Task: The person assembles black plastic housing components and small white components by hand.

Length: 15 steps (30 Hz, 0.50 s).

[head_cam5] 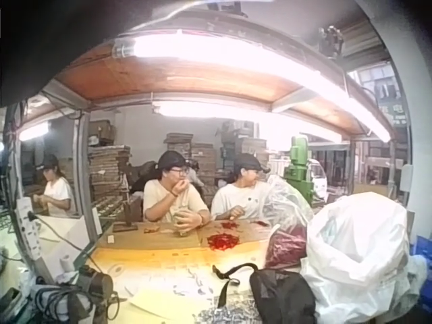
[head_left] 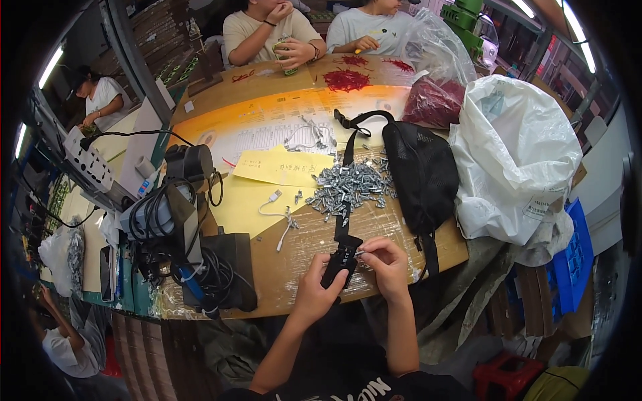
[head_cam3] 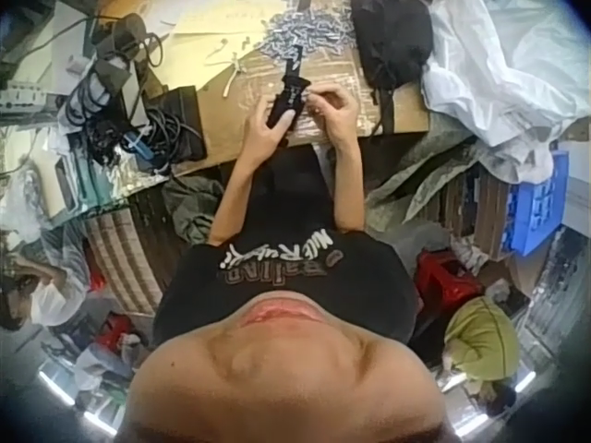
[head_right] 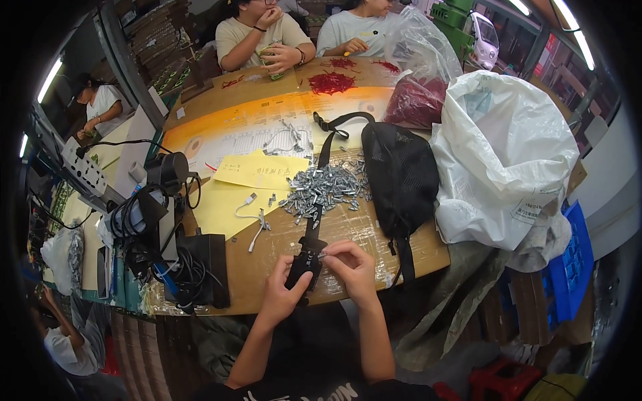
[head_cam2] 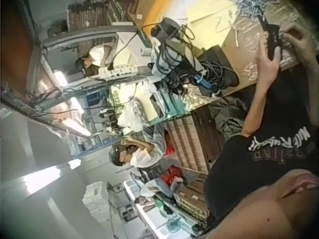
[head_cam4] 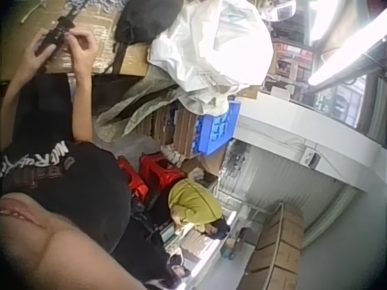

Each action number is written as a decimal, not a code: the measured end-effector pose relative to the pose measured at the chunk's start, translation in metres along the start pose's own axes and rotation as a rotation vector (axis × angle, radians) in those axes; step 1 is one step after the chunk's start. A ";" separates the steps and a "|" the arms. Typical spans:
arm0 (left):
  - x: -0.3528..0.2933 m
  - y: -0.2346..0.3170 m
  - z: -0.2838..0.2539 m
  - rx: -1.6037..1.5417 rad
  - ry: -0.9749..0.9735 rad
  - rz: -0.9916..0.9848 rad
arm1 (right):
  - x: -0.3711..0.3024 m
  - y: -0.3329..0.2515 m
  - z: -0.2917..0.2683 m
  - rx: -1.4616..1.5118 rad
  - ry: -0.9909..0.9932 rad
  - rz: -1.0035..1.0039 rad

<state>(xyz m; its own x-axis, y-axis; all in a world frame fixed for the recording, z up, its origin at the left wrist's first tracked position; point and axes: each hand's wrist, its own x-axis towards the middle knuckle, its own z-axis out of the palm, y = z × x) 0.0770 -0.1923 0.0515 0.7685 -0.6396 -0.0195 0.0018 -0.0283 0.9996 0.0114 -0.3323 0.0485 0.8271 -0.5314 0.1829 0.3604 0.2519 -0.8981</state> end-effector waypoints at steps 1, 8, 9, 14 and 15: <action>0.001 0.000 0.001 -0.012 0.000 0.038 | 0.001 -0.004 0.002 0.002 0.019 0.001; -0.005 -0.004 0.003 -0.062 0.009 0.073 | -0.004 0.000 0.000 0.045 0.021 0.002; -0.005 -0.002 0.002 -0.032 0.021 0.076 | -0.005 0.000 0.001 0.048 0.037 0.008; -0.005 -0.008 0.000 -0.033 0.019 0.080 | -0.008 0.007 -0.002 0.028 0.065 0.035; -0.004 -0.007 0.001 -0.032 0.019 0.083 | -0.006 0.008 -0.003 0.044 0.087 0.016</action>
<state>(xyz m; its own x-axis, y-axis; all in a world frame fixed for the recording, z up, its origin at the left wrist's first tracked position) 0.0732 -0.1901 0.0445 0.7788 -0.6241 0.0633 -0.0418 0.0491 0.9979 0.0080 -0.3299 0.0391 0.7929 -0.5950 0.1311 0.3674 0.2953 -0.8819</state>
